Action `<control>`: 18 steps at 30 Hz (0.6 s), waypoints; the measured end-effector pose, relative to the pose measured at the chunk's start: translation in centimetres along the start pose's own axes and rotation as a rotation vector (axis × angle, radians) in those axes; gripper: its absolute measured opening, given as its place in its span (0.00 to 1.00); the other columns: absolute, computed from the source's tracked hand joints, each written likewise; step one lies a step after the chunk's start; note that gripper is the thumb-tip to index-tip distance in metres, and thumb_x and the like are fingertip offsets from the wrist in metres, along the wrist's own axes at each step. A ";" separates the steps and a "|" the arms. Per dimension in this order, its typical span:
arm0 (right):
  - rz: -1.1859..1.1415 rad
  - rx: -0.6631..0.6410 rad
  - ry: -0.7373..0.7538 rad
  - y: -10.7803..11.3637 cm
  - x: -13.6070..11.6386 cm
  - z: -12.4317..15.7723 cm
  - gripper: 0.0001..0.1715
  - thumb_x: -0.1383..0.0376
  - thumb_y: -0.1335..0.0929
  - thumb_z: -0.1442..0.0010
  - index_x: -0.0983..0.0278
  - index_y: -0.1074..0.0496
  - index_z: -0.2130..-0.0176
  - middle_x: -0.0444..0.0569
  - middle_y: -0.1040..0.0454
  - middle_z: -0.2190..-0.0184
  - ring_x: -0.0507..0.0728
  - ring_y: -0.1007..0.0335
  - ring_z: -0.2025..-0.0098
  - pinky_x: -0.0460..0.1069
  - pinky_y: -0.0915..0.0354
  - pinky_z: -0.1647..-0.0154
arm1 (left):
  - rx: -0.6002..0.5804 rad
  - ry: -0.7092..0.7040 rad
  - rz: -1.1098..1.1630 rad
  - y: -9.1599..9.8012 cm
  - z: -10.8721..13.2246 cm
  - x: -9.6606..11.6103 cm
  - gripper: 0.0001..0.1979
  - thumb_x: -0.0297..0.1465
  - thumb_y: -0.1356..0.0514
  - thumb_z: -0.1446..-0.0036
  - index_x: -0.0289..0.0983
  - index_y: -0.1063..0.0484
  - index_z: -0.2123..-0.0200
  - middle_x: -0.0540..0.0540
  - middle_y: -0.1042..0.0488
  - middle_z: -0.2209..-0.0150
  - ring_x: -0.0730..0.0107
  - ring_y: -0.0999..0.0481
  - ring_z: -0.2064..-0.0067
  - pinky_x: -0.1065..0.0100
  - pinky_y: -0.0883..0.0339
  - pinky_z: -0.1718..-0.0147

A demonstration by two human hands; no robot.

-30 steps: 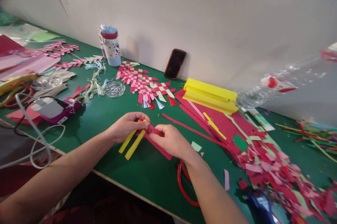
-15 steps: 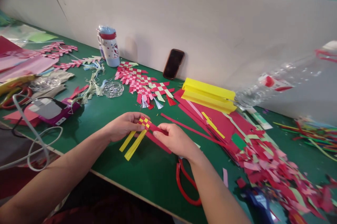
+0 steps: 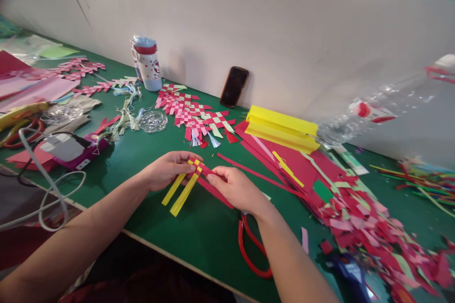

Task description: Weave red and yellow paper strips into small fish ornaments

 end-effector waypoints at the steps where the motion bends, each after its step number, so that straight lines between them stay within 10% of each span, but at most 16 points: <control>1: 0.001 0.001 0.000 0.0 0.0 0.0 0.21 0.47 0.37 0.38 0.61 0.27 0.63 0.40 0.31 0.74 0.51 0.38 0.74 0.46 0.42 0.73 | 0.004 -0.001 0.004 0.0 0.0 0.0 0.19 0.31 0.31 0.51 0.32 0.27 0.56 0.49 0.28 0.71 0.76 0.32 0.72 0.73 0.36 0.76; 18: 0.036 0.112 -0.079 1.3 1.2 1.1 0.28 0.45 0.39 0.36 0.62 0.27 0.50 0.51 0.20 0.58 0.60 0.25 0.56 0.52 0.32 0.56 | 0.131 0.049 0.031 -0.2 0.1 0.9 0.10 0.25 0.40 0.42 0.31 0.28 0.56 0.46 0.25 0.72 0.74 0.26 0.76 0.74 0.34 0.79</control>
Point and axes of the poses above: each hand's wrist, its own z-axis away from the middle knuckle, its own y-axis out of the back of the hand, x = y × z, the point moved 2 cm from there along -z, towards the middle knuckle
